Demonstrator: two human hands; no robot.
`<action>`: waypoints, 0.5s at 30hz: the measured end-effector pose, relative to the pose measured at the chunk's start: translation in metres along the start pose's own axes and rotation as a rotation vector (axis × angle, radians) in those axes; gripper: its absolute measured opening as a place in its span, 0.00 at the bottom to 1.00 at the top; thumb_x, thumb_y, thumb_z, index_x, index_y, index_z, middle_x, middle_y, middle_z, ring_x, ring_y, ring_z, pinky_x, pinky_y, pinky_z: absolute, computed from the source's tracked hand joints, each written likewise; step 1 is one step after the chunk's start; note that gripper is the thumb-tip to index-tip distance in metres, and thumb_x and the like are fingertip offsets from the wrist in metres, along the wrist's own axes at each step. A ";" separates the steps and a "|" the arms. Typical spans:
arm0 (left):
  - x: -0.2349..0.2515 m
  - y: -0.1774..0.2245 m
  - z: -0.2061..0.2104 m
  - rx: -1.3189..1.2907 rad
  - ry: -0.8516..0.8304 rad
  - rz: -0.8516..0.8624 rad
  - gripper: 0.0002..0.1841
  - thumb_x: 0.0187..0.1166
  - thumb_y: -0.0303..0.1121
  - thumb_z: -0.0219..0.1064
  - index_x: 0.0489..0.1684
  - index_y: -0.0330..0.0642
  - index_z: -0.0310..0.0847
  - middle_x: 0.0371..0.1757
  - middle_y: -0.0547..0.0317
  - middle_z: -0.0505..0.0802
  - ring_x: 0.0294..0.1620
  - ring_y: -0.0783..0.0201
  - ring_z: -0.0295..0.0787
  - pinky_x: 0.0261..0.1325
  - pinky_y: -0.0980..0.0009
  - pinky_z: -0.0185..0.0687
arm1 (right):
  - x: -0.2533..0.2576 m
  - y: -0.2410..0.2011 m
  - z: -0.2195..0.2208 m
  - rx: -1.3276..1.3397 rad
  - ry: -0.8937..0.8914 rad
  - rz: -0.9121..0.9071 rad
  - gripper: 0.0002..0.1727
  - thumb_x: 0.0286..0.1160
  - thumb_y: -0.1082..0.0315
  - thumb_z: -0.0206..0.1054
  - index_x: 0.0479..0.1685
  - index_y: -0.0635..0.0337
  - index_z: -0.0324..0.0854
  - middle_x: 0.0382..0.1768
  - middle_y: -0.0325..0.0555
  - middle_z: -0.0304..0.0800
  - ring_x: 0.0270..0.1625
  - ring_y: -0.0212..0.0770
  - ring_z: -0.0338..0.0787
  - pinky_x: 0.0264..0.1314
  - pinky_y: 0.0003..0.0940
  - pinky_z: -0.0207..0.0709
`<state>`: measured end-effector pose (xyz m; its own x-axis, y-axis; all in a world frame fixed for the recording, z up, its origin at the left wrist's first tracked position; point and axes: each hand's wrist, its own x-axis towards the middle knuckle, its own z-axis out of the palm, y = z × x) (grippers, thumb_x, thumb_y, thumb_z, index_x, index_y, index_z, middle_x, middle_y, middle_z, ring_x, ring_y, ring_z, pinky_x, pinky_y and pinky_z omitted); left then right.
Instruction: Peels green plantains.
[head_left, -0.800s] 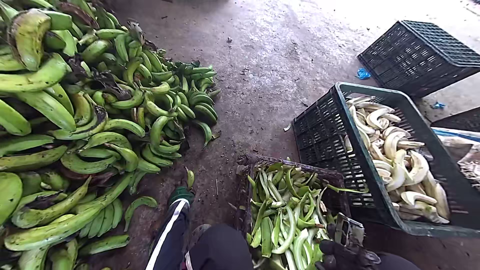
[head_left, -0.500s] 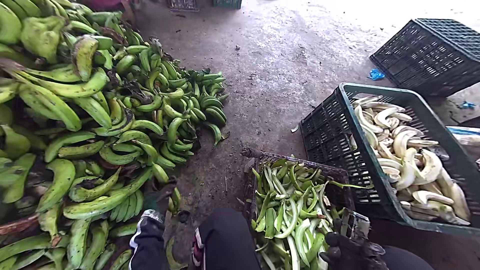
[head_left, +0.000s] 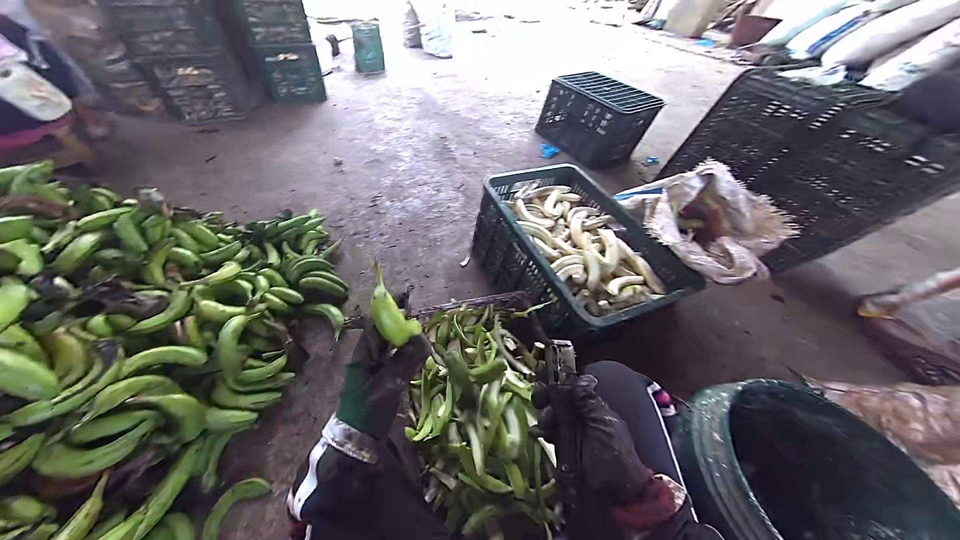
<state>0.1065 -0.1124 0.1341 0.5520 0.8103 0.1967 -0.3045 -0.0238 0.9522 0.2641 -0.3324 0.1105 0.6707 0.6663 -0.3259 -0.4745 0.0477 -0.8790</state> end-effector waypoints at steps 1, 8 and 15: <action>-0.005 -0.001 0.004 -0.068 -0.014 0.027 0.28 0.71 0.31 0.74 0.72 0.37 0.72 0.53 0.64 0.92 0.49 0.71 0.90 0.52 0.71 0.90 | -0.001 -0.001 -0.006 0.041 0.041 0.035 0.24 0.95 0.56 0.37 0.69 0.58 0.74 0.37 0.43 0.89 0.30 0.37 0.88 0.33 0.34 0.87; -0.037 -0.026 -0.008 -0.455 -0.154 0.029 0.35 0.80 0.52 0.68 0.84 0.50 0.64 0.66 0.49 0.87 0.57 0.49 0.90 0.55 0.49 0.91 | -0.007 0.013 -0.024 0.268 -0.214 0.170 0.27 0.94 0.49 0.41 0.65 0.58 0.78 0.40 0.48 0.92 0.27 0.34 0.88 0.26 0.25 0.83; -0.110 -0.047 0.056 -0.348 0.112 -0.461 0.24 0.95 0.46 0.33 0.76 0.47 0.66 0.27 0.57 0.89 0.19 0.64 0.87 0.20 0.67 0.87 | -0.006 0.034 -0.018 0.113 -0.645 0.131 0.44 0.76 0.26 0.53 0.87 0.41 0.65 0.19 0.35 0.86 0.13 0.27 0.79 0.16 0.21 0.76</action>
<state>0.1034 -0.2332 0.0811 0.6086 0.7486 -0.2630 -0.3001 0.5240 0.7971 0.2541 -0.3477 0.0762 0.1445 0.9818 -0.1232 -0.6095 -0.0098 -0.7927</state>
